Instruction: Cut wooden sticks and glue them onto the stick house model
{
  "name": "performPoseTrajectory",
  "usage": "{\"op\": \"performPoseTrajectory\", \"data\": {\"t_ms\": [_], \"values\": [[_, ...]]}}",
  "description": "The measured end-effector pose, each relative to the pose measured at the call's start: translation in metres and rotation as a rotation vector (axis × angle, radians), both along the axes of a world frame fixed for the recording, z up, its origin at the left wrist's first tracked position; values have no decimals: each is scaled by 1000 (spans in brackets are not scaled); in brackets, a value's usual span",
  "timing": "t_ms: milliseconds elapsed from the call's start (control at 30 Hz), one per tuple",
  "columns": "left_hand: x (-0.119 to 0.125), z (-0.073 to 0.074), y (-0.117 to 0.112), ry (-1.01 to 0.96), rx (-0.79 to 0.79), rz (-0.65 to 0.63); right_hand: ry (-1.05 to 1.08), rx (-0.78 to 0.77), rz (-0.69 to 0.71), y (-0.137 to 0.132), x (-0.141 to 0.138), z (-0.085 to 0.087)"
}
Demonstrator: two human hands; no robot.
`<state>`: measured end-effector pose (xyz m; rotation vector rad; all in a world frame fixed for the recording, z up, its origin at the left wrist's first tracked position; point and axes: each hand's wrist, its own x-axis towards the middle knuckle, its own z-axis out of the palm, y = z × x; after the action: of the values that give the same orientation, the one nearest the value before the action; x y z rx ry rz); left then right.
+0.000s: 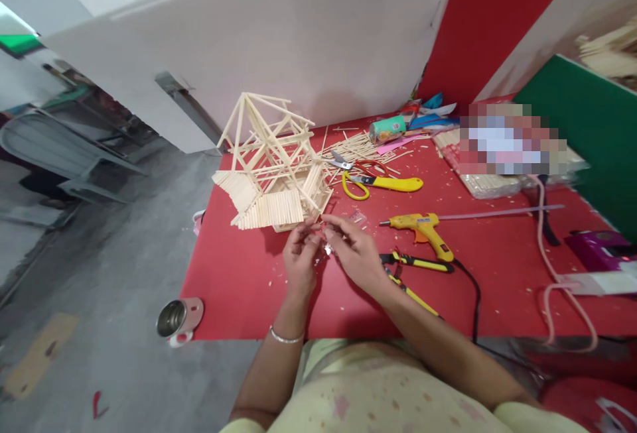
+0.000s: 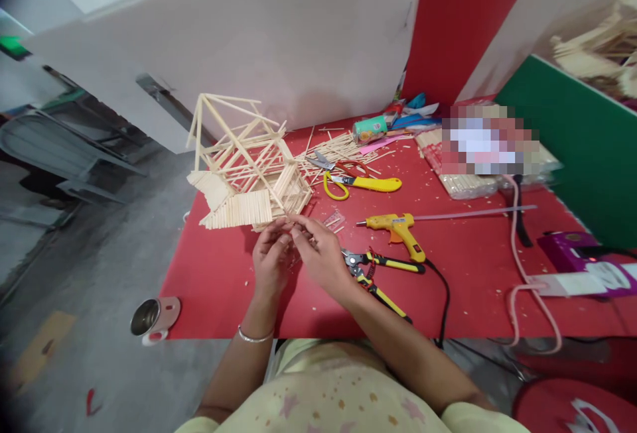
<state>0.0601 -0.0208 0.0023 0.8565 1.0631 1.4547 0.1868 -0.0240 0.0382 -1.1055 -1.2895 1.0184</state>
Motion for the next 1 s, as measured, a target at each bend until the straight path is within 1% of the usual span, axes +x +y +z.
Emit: {"op": "performPoseTrajectory", "data": {"t_ms": [133, 300, 400, 533, 733, 833, 933, 1000], "values": [[-1, 1, -1, -33, 7, -31, -131, 59, -87, 14, -9, 0], [-1, 4, -2, -103, -47, -39, -262, 159, -204, 31, -15, 6], [-2, 7, -3, -151, -58, -34, -327, 229, -253, 37, -18, 11], [-4, 8, -3, -205, -73, -63, -368, 258, -294, 41, -24, 14], [-5, 7, -5, -182, -47, -70, -397, 272, -330, 45, -28, 14], [-6, 7, -5, -175, -40, -71, -425, 272, -331, 42, -29, 14], [-7, 8, -6, -164, -56, -69, -482, 267, -283, 34, -22, 13], [-8, 9, -5, -150, -61, -66, -546, 278, -225, 26, -8, 11]]}}
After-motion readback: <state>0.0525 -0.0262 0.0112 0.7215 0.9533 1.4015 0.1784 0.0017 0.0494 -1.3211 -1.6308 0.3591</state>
